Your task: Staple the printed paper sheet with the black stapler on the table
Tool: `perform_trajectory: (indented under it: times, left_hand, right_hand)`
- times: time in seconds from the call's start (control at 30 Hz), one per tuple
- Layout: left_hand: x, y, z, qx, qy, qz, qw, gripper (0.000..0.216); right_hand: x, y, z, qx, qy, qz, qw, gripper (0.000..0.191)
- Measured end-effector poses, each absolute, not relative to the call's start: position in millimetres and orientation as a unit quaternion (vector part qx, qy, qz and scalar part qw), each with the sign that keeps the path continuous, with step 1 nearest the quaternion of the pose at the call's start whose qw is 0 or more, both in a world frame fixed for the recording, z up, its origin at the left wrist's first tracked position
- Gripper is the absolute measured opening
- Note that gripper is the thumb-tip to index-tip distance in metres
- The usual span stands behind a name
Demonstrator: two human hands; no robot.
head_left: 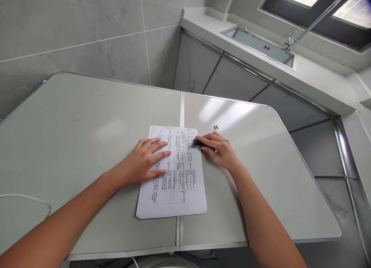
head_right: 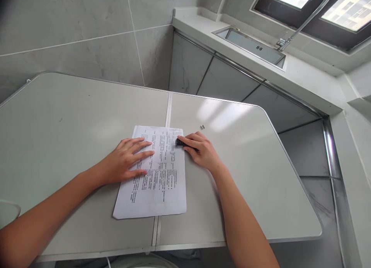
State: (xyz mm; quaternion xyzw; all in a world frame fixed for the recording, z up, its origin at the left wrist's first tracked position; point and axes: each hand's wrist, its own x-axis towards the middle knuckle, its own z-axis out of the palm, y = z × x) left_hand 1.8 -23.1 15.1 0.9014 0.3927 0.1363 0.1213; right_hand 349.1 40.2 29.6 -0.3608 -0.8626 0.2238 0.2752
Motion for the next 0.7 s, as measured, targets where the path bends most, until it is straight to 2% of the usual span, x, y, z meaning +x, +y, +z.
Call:
perform_trajectory:
  times: [0.4, 0.7]
  left_hand:
    - [4, -24, 19, 0.902, 0.396, 0.118, 0.124, 0.057]
    - [4, -24, 19, 0.899, 0.405, 0.112, 0.126, 0.057]
  right_hand:
    - [345, 38, 35, -0.376, -0.882, 0.179, 0.221, 0.042]
    - [324, 27, 41, -0.442, -0.885, 0.085, 0.118, 0.046]
